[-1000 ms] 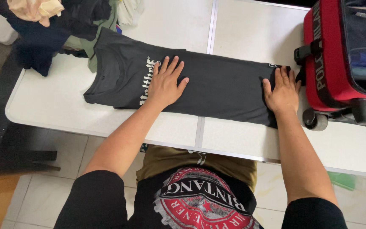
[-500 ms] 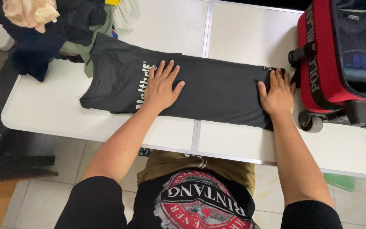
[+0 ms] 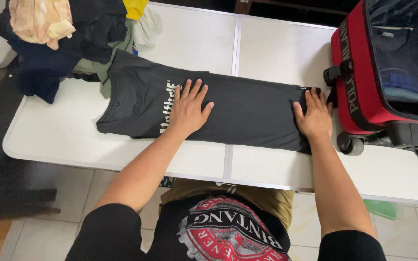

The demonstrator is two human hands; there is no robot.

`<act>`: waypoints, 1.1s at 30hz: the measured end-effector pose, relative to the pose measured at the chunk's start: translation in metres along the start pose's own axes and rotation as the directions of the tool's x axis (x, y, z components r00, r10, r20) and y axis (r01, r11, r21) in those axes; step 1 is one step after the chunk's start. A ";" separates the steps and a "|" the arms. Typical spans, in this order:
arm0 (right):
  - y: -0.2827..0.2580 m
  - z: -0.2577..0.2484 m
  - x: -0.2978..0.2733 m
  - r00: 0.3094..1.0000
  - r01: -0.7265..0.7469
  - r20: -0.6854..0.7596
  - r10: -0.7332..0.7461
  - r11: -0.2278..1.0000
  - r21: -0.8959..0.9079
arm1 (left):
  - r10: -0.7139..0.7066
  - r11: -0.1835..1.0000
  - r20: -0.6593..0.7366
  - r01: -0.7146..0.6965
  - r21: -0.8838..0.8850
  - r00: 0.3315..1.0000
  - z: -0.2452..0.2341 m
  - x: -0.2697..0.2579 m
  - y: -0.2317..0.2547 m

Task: The person folds a black t-shirt on a table, places it into a red suitcase, and then begins to unfold a tie-dye shirt from a pile.

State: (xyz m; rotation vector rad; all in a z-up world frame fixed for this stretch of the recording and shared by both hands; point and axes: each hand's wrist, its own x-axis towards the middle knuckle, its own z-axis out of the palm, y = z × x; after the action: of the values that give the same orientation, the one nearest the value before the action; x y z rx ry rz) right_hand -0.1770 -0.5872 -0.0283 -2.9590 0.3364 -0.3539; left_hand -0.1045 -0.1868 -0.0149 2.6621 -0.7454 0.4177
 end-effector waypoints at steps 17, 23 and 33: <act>0.004 0.002 0.001 1.000 0.021 -0.020 -0.020 0.999 0.033 | 0.002 1.000 -0.018 -0.002 -0.020 1.000 -0.006 -0.001 0.003; 0.005 0.005 -0.001 0.999 0.029 -0.023 -0.028 0.999 0.039 | 0.001 1.000 -0.010 -0.001 -0.030 1.000 -0.004 -0.003 0.001; 0.014 -0.008 -0.029 0.967 0.198 -0.103 -0.232 0.944 -0.262 | 0.028 1.000 0.083 -0.027 -0.005 0.996 -0.012 -0.041 0.052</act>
State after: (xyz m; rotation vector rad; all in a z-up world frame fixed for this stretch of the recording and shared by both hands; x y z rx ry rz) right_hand -0.2093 -0.5948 -0.0294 -3.2384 0.0730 -0.5765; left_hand -0.1683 -0.2053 -0.0064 2.6827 -0.8078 0.3134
